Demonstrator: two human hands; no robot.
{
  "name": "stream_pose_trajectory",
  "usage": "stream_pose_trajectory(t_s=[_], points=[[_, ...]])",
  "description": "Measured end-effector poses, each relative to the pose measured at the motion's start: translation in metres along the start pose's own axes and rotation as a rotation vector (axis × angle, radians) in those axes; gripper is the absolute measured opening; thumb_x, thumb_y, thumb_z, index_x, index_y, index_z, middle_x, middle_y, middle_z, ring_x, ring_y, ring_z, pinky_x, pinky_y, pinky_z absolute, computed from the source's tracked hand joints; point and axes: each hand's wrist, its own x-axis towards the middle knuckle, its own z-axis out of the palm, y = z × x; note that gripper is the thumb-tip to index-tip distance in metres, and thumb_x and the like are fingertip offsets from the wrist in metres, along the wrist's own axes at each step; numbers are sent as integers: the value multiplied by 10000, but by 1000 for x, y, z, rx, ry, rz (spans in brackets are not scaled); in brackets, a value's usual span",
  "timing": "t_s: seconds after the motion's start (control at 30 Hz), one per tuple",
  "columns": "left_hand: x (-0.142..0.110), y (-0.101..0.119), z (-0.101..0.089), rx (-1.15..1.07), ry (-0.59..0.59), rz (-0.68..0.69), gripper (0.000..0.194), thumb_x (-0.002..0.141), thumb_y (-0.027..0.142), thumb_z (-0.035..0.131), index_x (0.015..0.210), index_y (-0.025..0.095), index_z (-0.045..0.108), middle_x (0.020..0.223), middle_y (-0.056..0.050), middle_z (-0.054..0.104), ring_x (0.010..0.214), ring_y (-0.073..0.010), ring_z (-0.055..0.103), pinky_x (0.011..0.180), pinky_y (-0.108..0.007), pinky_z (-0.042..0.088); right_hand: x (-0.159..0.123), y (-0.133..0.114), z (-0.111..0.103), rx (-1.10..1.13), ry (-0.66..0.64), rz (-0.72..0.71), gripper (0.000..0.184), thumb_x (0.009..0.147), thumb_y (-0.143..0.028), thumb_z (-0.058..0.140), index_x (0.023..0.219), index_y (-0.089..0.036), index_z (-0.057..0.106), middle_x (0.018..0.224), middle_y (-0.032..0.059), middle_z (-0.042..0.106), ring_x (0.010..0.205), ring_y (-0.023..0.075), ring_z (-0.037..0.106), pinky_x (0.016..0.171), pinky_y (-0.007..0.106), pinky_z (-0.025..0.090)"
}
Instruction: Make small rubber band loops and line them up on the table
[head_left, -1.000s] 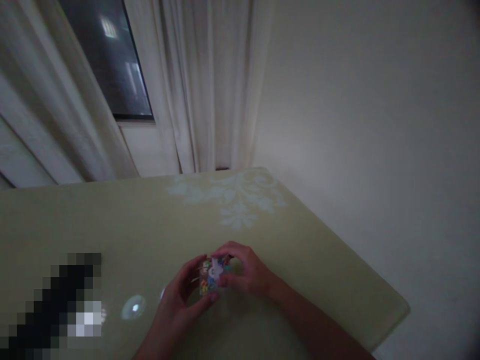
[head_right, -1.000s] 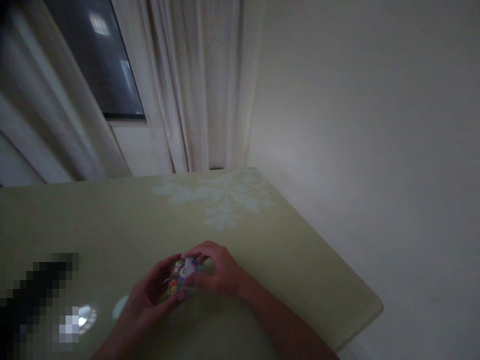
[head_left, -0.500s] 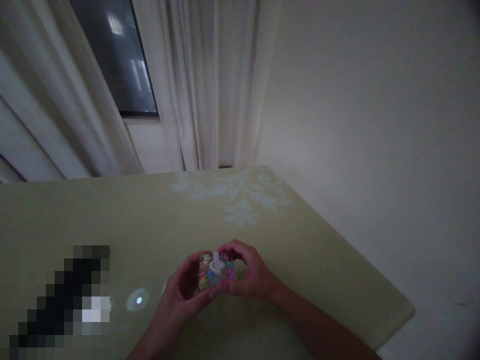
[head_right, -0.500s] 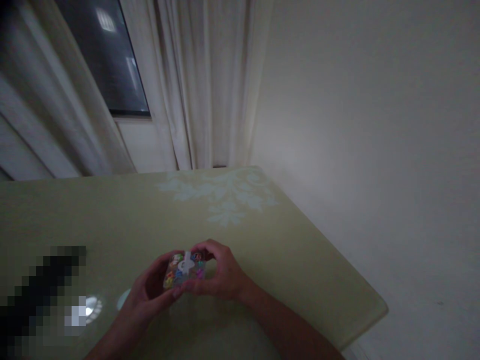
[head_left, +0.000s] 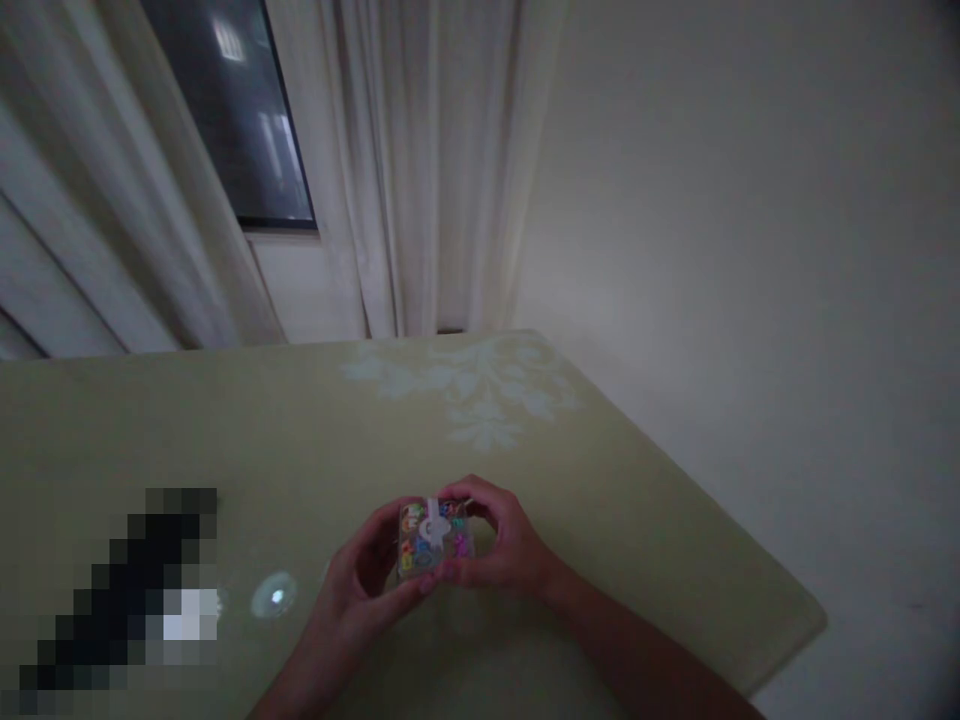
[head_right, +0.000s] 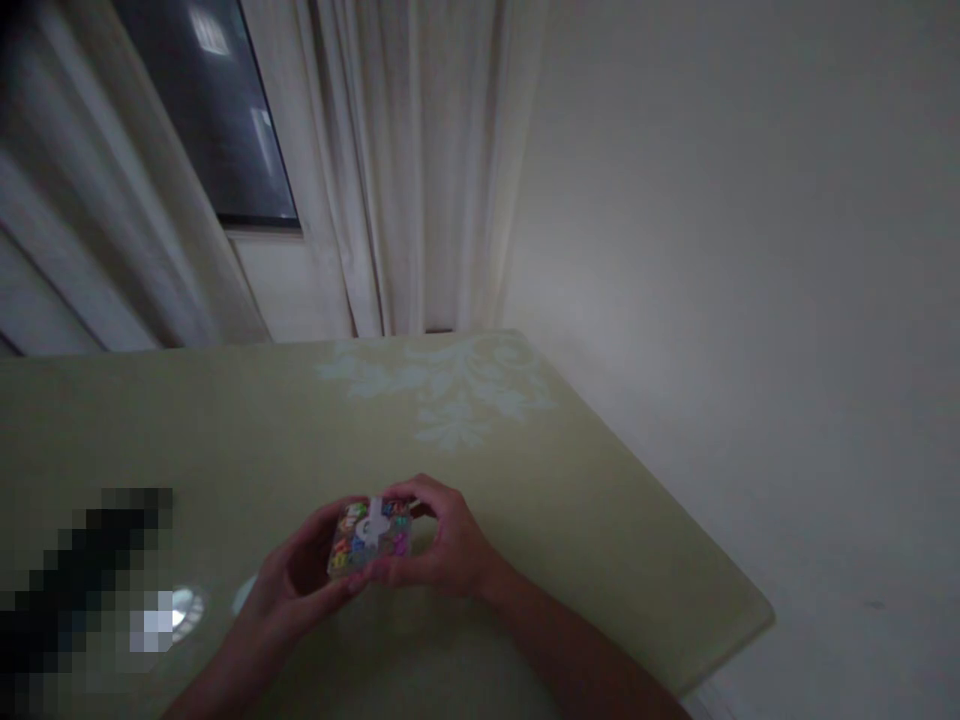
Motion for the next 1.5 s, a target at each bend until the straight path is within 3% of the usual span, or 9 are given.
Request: stream_pose_trajectory(t_s=[0.27,0.37,0.5,0.63,0.7,0.9,1.07,1.33,1.5], points=[[4,-2,-2,-14,55,-40,614,636,269,999,1192,230,742,1216,-113,796,1144,-312,748,975,-354,600,2,-4,3,21,-11,86,682,630,-442,980,1221,-211,730,1129,81,739,1043,259,699,922,390,538],[4,-4,-2,-71,138,-80,641,583,358,1024,1146,222,750,1179,-112,805,1117,-328,753,952,-372,605,1,-9,5,6,-28,147,667,672,-498,955,1215,-210,696,1160,80,716,1056,251,686,938,392,537],[1,-4,5,-325,196,-214,571,752,597,880,1176,241,739,1225,-120,786,1146,-340,736,934,-425,611,1,-13,7,-96,-67,79,751,659,-555,960,1262,-223,659,1170,77,654,1061,240,643,945,388,538],[-4,-8,11,-475,147,-336,535,810,551,853,1218,225,738,1288,-147,753,1183,-339,717,985,-442,587,0,-13,7,-186,-118,-59,963,637,-548,980,1469,-278,577,1366,123,578,1267,293,568,1102,460,475],[-5,-10,11,-500,140,-375,546,827,556,835,1242,216,733,1307,-156,740,1196,-335,712,998,-437,581,-1,-14,7,-210,-153,-80,973,645,-545,977,1491,-291,571,1422,133,545,1335,310,532,1157,481,435],[-6,-12,21,-604,93,-413,580,888,581,756,1379,283,677,1402,-115,703,1309,-335,661,1080,-458,539,-1,-15,8,-342,-174,-142,943,666,-531,958,1483,-264,570,1361,130,581,1286,297,548,1126,451,455],[-8,-15,34,-570,211,-396,753,854,663,747,1487,280,607,1455,-120,683,1367,-346,626,1147,-477,489,-5,-9,20,-514,-158,-176,942,638,-621,922,1424,-221,591,1268,136,629,1169,311,579,1057,472,484],[-7,0,43,-473,416,-488,583,979,592,613,1332,138,706,1254,-168,788,1198,-335,740,1090,-472,550,-6,-9,25,-443,-149,-170,918,634,-587,939,1393,-224,574,1289,133,649,1196,313,592,1064,458,486],[-8,2,39,-553,390,-583,556,1035,551,536,1308,93,693,1160,-189,806,1103,-334,776,989,-454,602,-6,-10,19,-377,-243,-92,947,668,-515,942,1469,-225,529,1358,141,588,1259,307,557,1089,442,473]])
